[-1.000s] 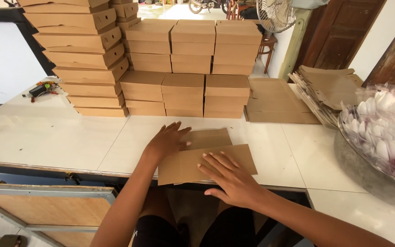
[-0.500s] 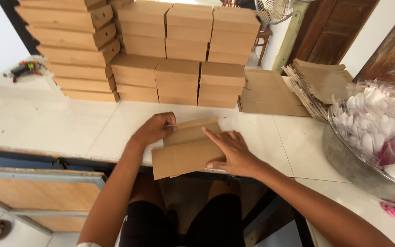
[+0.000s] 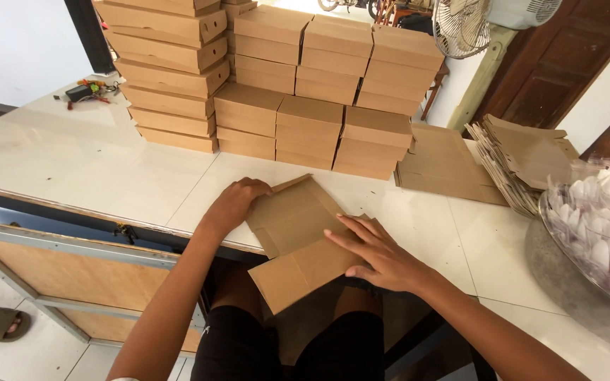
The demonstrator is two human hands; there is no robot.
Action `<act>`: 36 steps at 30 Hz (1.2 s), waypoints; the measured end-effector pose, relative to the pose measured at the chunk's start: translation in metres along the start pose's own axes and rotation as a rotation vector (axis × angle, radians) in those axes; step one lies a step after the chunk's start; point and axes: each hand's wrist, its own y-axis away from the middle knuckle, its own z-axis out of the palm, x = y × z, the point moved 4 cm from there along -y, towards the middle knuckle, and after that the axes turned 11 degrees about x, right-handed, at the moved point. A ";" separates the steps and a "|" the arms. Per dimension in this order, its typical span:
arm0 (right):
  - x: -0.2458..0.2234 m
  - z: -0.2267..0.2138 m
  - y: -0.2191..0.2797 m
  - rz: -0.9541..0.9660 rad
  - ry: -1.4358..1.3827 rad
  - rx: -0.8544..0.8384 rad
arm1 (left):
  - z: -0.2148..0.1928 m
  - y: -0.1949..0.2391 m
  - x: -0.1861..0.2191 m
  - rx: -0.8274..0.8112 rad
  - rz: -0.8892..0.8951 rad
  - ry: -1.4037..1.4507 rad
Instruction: The person folds flat cardboard sheets into small rectangular boxes by hand, creasing the edges and tucking flaps to form the sides. The finished boxes are placed on a stack of similar boxes on the table.
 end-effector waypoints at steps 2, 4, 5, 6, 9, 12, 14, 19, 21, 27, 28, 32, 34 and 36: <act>0.018 0.012 0.003 0.024 -0.031 0.029 | -0.006 0.003 0.003 -0.008 -0.025 0.054; 0.029 0.017 0.006 0.048 -0.050 0.056 | -0.010 0.002 0.008 -0.006 -0.046 0.114; 0.028 0.015 0.006 -0.028 0.032 0.104 | -0.011 0.003 0.009 -0.036 -0.096 0.143; 0.027 0.014 0.006 -0.105 0.115 0.152 | -0.011 0.004 0.010 -0.066 -0.145 0.172; 0.036 0.032 0.014 -0.390 0.364 0.385 | 0.015 -0.009 -0.001 -0.129 -0.175 -0.055; 0.035 0.049 0.037 -0.663 0.561 0.508 | 0.107 -0.050 -0.043 0.037 -0.089 -0.344; -0.009 0.009 0.028 -0.782 0.595 0.551 | 0.127 -0.066 -0.048 -0.015 -0.143 -0.417; 0.045 0.021 0.035 -0.615 0.631 0.505 | 0.100 -0.072 -0.073 -0.106 -0.402 -0.418; 0.056 0.014 0.026 -0.183 0.408 0.131 | 0.079 -0.060 -0.085 -0.166 -0.524 -0.272; 0.032 -0.019 0.013 0.158 -0.067 0.071 | -0.007 -0.034 -0.046 -0.166 -0.457 0.191; 0.018 -0.032 0.005 0.155 -0.065 0.080 | -0.011 -0.036 -0.045 -0.162 -0.450 0.185; -0.005 -0.031 0.007 0.274 -0.177 -0.073 | 0.000 -0.034 -0.038 -0.036 -0.351 -0.024; 0.008 -0.029 0.000 0.249 -0.179 -0.075 | -0.028 -0.043 -0.005 -0.042 -0.345 -0.108; 0.020 -0.015 0.008 0.284 -0.156 -0.058 | -0.064 -0.029 0.068 -0.327 -0.343 0.174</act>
